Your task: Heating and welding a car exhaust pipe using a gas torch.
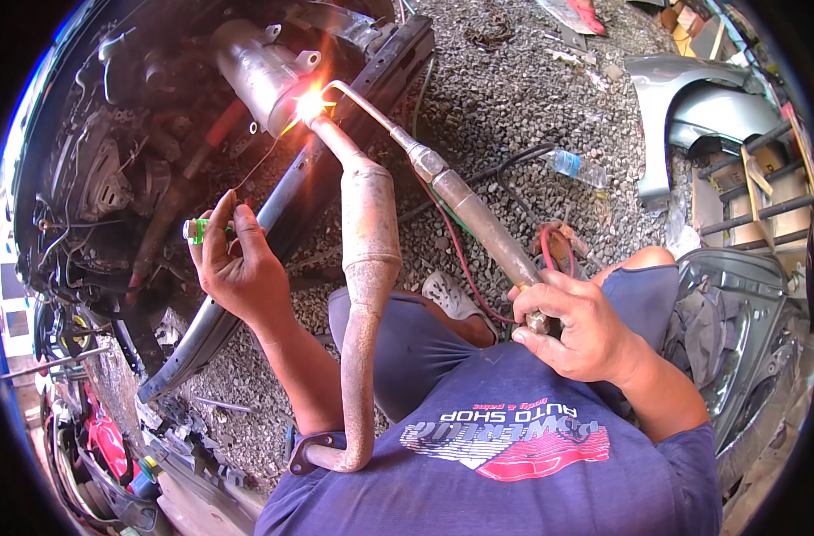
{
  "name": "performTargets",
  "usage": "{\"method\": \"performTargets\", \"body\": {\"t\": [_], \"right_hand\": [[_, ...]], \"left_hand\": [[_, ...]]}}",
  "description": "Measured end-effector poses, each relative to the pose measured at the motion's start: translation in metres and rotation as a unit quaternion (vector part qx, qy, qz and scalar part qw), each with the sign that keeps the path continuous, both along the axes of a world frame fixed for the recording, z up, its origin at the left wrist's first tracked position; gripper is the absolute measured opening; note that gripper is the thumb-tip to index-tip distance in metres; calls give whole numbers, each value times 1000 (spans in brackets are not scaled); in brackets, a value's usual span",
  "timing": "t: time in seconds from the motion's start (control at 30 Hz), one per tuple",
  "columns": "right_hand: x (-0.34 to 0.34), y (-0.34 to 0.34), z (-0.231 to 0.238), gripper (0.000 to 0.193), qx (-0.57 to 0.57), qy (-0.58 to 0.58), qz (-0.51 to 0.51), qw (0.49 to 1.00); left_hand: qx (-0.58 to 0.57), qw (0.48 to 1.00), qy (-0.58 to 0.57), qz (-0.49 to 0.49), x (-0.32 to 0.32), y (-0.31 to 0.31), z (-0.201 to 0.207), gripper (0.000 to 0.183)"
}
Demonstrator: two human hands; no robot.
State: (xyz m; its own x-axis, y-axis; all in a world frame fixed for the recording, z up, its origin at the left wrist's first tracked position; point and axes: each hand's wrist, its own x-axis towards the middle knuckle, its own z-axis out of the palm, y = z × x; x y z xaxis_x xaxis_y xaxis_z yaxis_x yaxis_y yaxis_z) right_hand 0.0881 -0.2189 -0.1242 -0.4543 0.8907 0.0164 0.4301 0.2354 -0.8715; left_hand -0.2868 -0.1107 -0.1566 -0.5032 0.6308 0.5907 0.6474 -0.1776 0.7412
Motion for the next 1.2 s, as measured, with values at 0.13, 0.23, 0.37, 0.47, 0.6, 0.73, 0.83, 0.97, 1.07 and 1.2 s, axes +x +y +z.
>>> {"method": "performTargets", "body": {"t": [0.13,0.23,0.37,0.47,0.6,0.73,0.83,0.97,1.07,1.2], "right_hand": [[0,0,0,24,0,4,-3,1000],[0,0,0,25,1,9,-2,1000],[0,0,0,25,7,9,1,1000],[0,-1,1,25,-7,2,-2,1000],[1,-1,2,24,3,2,-1,1000],[0,-2,3,24,1,-1,2,1000],[0,-1,3,24,7,-7,0,1000],[0,-1,4,24,0,-1,1,1000],[0,0,4,24,9,2,8,1000],[0,-1,5,23,4,1,2,1000]], "left_hand": [[-6,1000,19,2,-1,0,0,21],[-7,1000,15,1,0,0,1,20],[-8,1000,13,2,0,0,2,19],[-8,1000,14,-1,1,0,3,18],[-2,1000,9,-3,1,1,3,18],[-7,1000,19,-4,0,0,2,18],[-8,1000,14,-2,0,0,2,18],[-5,1000,19,-2,0,1,1,18],[-1,1000,21,-2,0,1,2,18],[3,1000,12,-1,0,1,2,18]]}}
